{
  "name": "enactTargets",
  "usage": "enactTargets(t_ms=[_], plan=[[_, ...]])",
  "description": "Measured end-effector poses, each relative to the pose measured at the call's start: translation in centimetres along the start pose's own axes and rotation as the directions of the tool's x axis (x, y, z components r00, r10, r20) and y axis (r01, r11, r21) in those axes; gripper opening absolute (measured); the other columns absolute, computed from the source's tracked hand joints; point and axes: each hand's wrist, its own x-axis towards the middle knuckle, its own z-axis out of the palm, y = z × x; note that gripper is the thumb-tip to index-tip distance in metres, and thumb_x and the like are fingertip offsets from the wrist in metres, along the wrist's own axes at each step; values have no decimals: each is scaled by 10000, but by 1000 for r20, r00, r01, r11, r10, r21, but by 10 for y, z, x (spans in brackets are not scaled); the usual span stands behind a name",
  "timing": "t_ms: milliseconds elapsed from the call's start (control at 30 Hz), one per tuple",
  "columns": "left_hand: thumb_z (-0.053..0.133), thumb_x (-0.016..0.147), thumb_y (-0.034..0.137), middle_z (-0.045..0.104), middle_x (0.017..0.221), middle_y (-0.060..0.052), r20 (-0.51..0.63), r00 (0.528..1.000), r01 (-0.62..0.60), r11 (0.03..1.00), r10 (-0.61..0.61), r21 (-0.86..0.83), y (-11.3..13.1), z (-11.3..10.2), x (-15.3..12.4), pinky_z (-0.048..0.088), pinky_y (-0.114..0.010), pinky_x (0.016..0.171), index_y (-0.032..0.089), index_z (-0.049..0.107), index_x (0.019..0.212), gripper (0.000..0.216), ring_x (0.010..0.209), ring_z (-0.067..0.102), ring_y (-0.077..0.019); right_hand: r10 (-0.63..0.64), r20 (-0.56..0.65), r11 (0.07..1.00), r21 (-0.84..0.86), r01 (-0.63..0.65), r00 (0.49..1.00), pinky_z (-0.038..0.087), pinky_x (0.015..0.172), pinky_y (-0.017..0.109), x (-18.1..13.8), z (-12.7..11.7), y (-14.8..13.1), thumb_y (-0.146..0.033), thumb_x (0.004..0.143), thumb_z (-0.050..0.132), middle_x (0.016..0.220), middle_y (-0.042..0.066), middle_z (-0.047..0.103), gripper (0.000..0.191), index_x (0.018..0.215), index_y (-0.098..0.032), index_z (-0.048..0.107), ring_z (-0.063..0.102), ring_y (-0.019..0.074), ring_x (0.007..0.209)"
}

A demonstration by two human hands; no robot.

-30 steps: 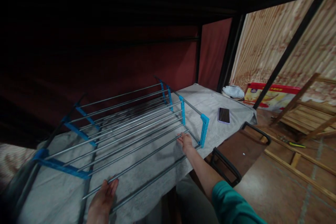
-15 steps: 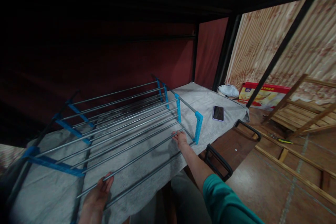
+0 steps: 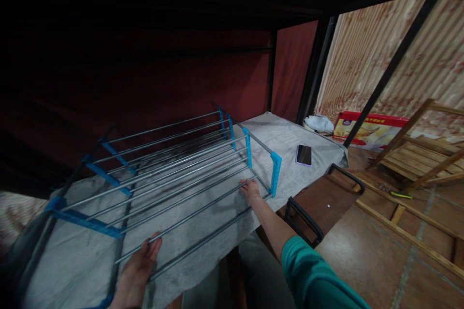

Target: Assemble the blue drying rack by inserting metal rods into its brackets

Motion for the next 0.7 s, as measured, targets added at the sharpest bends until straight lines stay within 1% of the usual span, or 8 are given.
enactTargets(t_ms=[67, 167, 267, 367, 467, 533, 600, 700], plan=[[441, 871, 52, 654, 789, -42, -10, 1000, 23, 998, -23, -64, 0, 0, 2, 544, -334, 955, 185, 532, 773, 188, 991, 691, -170, 4, 0, 1000, 0, -4, 1000, 548, 590, 258, -1, 0, 0, -176, 865, 524, 651, -26, 646, 139, 763, -242, 456, 633, 130, 605], [413, 920, 110, 659, 809, -52, -13, 1000, 12, 993, -13, -119, -3, -1, 5, 536, -318, 959, 188, 529, 777, 200, 1052, 676, -173, 10, 12, 1000, 3, -10, 1000, 548, 605, 259, -1, -1, -1, -185, 863, 526, 681, -12, 659, 122, 771, -239, 466, 642, 132, 627], [390, 934, 135, 660, 819, -67, -9, 1000, -23, 996, 22, -90, -5, -2, 5, 532, -347, 967, 196, 508, 755, 224, 1136, 646, -204, 18, 34, 1000, 3, -18, 999, 551, 620, 260, -2, -3, -2, -194, 858, 542, 723, 12, 679, 114, 774, -234, 476, 652, 135, 644], [375, 921, 108, 664, 826, -78, -8, 999, -35, 996, 34, -76, -6, -2, 3, 534, -376, 969, 187, 521, 759, 232, 1143, 643, -221, 21, 49, 1000, -1, -21, 999, 555, 617, 258, -2, -4, -4, -183, 866, 517, 722, 23, 684, 105, 776, -229, 487, 655, 136, 646], [372, 911, 89, 672, 844, -78, 3, 1000, -30, 994, 31, -106, -5, -1, 0, 540, -365, 963, 179, 537, 762, 240, 1107, 659, -211, 20, 53, 1000, -3, -20, 998, 562, 607, 260, -1, -4, -4, -173, 865, 501, 698, 19, 684, 98, 783, -227, 501, 654, 138, 639], [368, 906, 82, 677, 842, -81, 13, 1000, -18, 996, 19, -93, -4, -1, -1, 553, -360, 942, 178, 535, 753, 246, 1057, 678, -203, 20, 51, 1000, -4, -20, 999, 565, 602, 261, -1, -4, -4, -161, 847, 509, 684, 15, 684, 89, 786, -226, 507, 653, 139, 630], [361, 895, 60, 682, 835, -86, 19, 1000, -10, 996, 11, -86, -3, -1, -3, 575, -364, 901, 170, 536, 750, 252, 974, 699, -194, 18, 48, 1000, -5, -18, 999, 566, 602, 259, 0, -4, -4, -153, 824, 528, 683, 17, 687, 81, 783, -221, 510, 651, 138, 621], [349, 869, 3, 684, 823, -80, 8, 1000, -24, 992, 25, -123, -2, 0, -8, 601, -339, 832, 153, 547, 760, 271, 844, 708, -161, 15, 49, 1000, -7, -15, 999, 564, 597, 254, 1, -4, -4, -154, 794, 553, 692, 30, 693, 70, 770, -209, 517, 653, 139, 616]])
